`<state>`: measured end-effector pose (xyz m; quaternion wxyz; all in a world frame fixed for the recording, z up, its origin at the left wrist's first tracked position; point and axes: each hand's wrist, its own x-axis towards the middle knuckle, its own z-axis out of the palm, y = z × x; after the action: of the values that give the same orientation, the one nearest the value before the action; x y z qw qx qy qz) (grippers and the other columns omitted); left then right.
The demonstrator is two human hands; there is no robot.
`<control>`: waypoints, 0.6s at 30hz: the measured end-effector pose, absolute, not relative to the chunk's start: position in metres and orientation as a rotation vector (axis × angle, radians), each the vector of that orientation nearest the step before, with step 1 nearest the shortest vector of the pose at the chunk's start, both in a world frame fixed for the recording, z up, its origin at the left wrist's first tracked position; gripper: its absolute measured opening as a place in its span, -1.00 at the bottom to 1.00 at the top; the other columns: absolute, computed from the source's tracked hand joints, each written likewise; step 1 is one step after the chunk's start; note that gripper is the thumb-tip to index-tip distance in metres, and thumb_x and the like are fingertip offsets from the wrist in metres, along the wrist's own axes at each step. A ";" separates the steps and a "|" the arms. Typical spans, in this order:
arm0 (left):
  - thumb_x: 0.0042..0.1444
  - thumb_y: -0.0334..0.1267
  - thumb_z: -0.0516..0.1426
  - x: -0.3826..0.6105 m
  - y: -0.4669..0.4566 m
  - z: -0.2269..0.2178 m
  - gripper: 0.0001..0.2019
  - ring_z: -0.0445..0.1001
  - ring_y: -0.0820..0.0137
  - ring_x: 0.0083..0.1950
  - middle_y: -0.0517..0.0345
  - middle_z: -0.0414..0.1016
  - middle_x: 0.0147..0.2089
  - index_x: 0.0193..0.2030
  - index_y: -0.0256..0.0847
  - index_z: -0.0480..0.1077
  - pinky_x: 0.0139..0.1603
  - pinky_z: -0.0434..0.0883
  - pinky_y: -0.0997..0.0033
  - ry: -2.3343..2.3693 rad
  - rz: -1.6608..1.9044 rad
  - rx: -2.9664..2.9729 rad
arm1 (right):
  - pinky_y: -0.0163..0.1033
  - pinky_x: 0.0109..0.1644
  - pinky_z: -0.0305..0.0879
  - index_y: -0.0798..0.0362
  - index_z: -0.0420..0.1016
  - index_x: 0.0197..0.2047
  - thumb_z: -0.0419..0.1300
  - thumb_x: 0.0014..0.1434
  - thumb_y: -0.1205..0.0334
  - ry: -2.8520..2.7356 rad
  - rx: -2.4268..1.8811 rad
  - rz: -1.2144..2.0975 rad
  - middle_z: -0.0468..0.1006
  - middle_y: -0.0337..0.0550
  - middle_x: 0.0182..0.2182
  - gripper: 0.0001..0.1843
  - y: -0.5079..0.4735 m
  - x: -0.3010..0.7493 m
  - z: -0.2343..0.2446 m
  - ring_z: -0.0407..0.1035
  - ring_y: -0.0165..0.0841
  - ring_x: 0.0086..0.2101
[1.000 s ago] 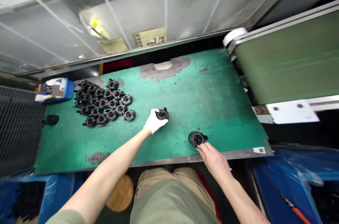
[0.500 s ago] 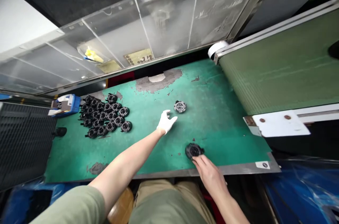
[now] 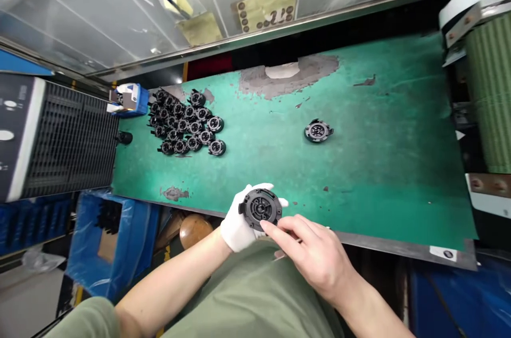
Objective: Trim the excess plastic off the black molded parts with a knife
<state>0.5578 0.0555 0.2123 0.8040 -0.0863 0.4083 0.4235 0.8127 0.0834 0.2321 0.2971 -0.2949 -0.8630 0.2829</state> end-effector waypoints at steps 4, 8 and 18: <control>0.59 0.34 0.33 0.556 0.043 0.221 -0.38 0.93 -0.08 0.19 -0.31 0.92 0.30 0.43 -0.13 0.69 0.18 0.84 0.00 0.804 0.936 -0.263 | -0.32 -0.08 0.59 -0.28 0.38 0.92 0.26 0.59 0.61 -2.316 -0.757 0.768 0.82 -0.18 0.01 0.01 0.077 0.797 0.252 0.60 -0.43 -0.28; 0.63 0.31 0.29 0.550 0.033 0.224 -0.43 0.93 -0.07 0.16 -0.29 0.93 0.24 0.37 -0.15 0.70 0.12 0.85 0.03 0.763 0.930 -0.308 | -0.33 -0.07 0.61 -0.26 0.34 0.94 0.21 0.62 0.60 -2.333 -0.724 0.770 0.83 -0.19 -0.02 -0.01 0.077 0.786 0.266 0.63 -0.43 -0.29; 0.65 0.39 0.25 0.535 0.023 0.230 -0.37 0.93 -0.12 0.17 -0.34 0.87 0.43 0.39 -0.14 0.71 -0.25 0.86 0.15 0.745 0.887 -0.318 | -0.34 -0.10 0.66 -0.29 0.23 0.99 0.24 0.63 0.58 -2.297 -0.704 0.874 0.86 -0.17 -0.03 0.05 0.076 0.782 0.269 0.72 -0.38 -0.25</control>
<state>0.5353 0.0232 0.2298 0.8248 -0.1497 0.3507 0.4175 0.7816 0.0756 0.2689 0.2885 -0.2637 -0.8602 0.3275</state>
